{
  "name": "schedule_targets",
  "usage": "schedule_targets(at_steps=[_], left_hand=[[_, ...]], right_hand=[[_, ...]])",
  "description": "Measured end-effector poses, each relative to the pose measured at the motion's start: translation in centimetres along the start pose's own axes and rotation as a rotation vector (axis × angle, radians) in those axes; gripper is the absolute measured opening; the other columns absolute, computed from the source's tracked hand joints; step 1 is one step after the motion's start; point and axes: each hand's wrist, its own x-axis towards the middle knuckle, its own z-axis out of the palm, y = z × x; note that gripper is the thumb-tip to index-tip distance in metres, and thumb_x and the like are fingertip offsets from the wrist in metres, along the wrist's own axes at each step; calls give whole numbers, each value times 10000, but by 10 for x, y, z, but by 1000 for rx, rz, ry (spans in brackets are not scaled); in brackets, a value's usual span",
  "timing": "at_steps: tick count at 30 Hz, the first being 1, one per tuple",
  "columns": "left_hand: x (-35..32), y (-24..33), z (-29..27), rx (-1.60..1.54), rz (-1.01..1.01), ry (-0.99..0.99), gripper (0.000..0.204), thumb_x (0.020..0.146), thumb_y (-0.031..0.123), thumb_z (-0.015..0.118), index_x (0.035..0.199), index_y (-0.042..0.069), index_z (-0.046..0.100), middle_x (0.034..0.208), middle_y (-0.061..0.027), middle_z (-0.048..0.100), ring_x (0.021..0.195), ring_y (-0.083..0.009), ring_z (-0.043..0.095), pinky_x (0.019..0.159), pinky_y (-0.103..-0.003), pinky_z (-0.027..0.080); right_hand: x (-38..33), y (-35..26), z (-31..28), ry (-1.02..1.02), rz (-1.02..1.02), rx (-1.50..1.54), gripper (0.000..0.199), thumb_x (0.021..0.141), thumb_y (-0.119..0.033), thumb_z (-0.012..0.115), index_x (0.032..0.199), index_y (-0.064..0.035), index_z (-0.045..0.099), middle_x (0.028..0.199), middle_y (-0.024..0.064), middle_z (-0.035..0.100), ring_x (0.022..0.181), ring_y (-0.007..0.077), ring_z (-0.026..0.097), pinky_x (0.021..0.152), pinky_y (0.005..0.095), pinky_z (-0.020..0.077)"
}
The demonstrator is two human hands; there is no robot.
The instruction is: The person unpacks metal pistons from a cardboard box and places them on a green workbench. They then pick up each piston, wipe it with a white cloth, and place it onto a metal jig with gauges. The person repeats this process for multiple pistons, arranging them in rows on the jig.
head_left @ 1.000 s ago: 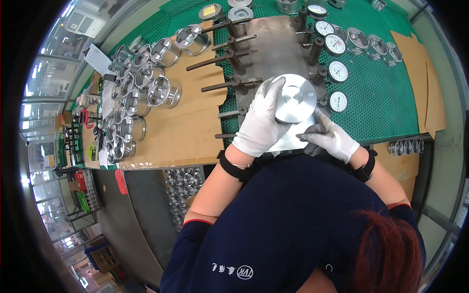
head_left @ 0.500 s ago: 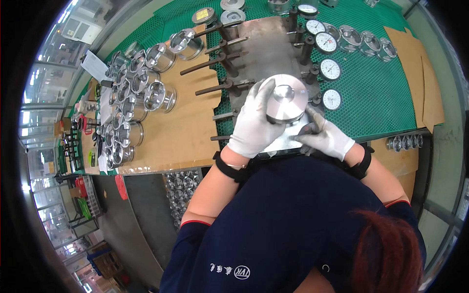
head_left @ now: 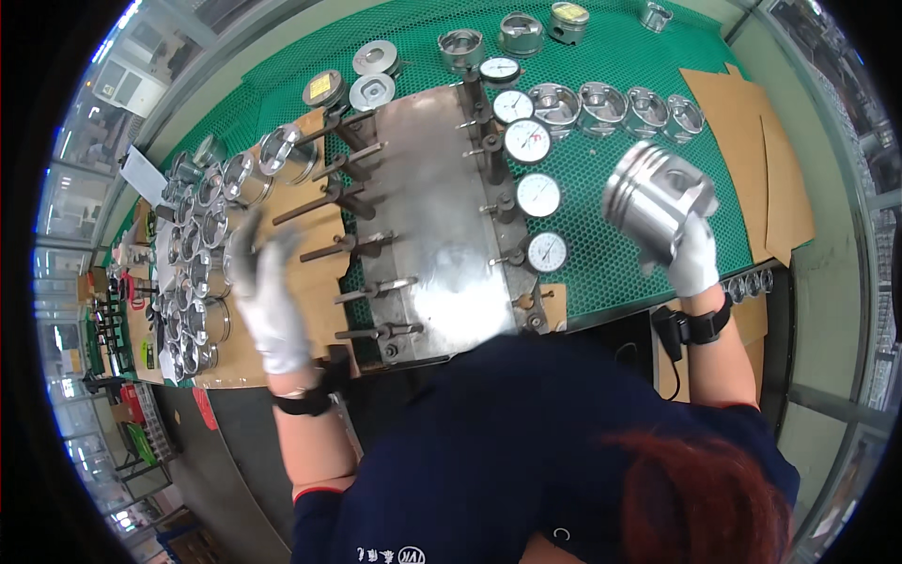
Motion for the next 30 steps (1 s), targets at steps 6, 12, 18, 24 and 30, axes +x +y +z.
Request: schedule_targets(at_steps=[6,12,18,24,30], left_hand=[[47,-118,-148,793,-127,112,702,924,294,673,1473,-64,423,1391,-219,568,1248,-298,580,1088,-382,421],[66,-158,-145,1303,-169,-237,590,879,327,719,1319,-42,583,1166,-228,693,1031,-355,690,980,-427,500],[86,-160,-131,1439,-85,-209,548,877,387,712,1265,13,616,1068,-230,719,995,-395,693,889,-458,538],[48,-132,-112,1453,-253,-156,490,956,503,573,1077,38,665,1020,-255,712,986,-446,681,861,-521,539],[-13,-111,-159,1048,-525,-207,570,964,501,543,1063,-47,665,941,-240,719,901,-413,701,791,-471,540]], right_hand=[[127,44,-122,359,306,-129,389,994,-400,542,1107,-36,619,821,121,666,568,231,630,494,365,527],[236,97,-216,368,543,-36,229,1011,-282,473,982,-111,623,707,93,611,483,214,561,437,309,482],[263,111,-223,549,385,80,454,988,-488,565,1165,-71,599,1052,176,650,734,291,662,670,432,606],[202,87,-182,576,32,-384,793,953,-477,627,1529,-4,358,1422,212,519,1120,297,631,842,388,586],[85,14,-81,192,-124,-204,573,1006,-295,587,1484,-13,444,1167,130,668,926,182,684,810,307,567]])
